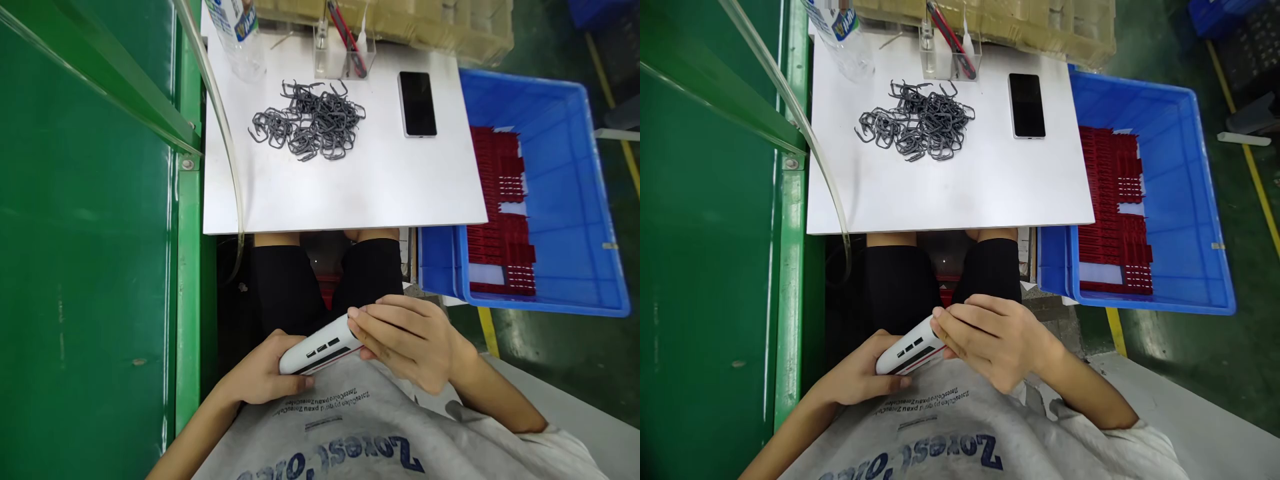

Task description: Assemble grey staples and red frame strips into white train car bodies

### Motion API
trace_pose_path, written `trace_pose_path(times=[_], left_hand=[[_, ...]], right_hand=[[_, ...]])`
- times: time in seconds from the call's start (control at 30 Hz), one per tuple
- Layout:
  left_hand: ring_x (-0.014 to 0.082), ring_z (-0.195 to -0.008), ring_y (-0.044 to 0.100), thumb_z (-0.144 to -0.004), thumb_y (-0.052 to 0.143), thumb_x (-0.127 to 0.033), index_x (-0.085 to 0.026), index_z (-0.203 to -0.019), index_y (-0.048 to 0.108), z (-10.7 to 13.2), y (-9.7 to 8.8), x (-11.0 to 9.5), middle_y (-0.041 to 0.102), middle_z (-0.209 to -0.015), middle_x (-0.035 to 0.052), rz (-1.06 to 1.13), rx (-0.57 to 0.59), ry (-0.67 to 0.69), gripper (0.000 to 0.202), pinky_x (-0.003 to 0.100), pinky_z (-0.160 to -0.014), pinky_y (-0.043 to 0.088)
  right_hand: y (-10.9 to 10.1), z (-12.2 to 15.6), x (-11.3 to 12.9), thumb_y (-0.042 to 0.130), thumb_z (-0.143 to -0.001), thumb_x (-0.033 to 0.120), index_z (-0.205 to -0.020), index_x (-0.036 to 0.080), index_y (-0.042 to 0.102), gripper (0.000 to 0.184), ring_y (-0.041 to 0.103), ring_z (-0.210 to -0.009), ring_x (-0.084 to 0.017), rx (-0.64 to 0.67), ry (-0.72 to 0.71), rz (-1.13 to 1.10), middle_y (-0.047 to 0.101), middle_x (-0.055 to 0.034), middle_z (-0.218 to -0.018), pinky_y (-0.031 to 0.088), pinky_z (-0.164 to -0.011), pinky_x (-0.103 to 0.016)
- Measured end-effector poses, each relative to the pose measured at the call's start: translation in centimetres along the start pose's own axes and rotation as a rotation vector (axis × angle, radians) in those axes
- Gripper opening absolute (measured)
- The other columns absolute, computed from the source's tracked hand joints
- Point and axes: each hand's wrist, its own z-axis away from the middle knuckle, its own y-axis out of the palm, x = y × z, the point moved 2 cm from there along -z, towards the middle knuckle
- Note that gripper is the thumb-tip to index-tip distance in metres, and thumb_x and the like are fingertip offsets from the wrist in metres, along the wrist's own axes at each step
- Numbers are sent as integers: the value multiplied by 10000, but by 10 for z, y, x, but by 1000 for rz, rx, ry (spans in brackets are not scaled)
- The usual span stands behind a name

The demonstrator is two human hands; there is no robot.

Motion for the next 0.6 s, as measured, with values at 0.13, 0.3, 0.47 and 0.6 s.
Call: trace_pose_path(times=[0.13, 0.3, 0.47, 0.6], left_hand=[[104, -580, 375, -914, 743, -317, -178, -868, 642, 0, 0, -2, 438, -676, -77, -86, -118, 55, 178, 264, -568, 291], [123, -607, 441, -961, 684, -303, -191, -863, 604, -2, 3, 0, 509, -713, -52, -268, -300, 17, 169, 280, -600, 317], [140, -614, 490, -984, 666, -313, -210, -880, 561, -5, 9, 3, 567, -736, -35, -317, -363, -16, 179, 281, -599, 335], [139, -600, 460, -965, 665, -297, -224, -806, 492, -4, 4, 3, 514, -691, -46, -388, -362, -54, 246, 287, -599, 310]], right_hand=[[11, -3, 6, 634, -1081, 104, -1558, 61, 638, 479, 773, -1177, -281, -125, 197, -207, 817, -196, -1281, 752, -896, -430], [33, 3, 12, 733, -1082, 188, -1589, 150, 627, 520, 776, -1201, -306, -304, 441, -296, 785, -207, -1344, 729, -940, -503], [37, 4, 11, 708, -1106, 219, -1674, 127, 528, 602, 753, -1295, -331, -214, 448, -196, 779, -219, -1400, 718, -1027, -547], [35, 4, 8, 759, -1080, 263, -1575, 49, 604, 561, 793, -1205, -327, -126, 279, -33, 815, -228, -1331, 736, -973, -516]])
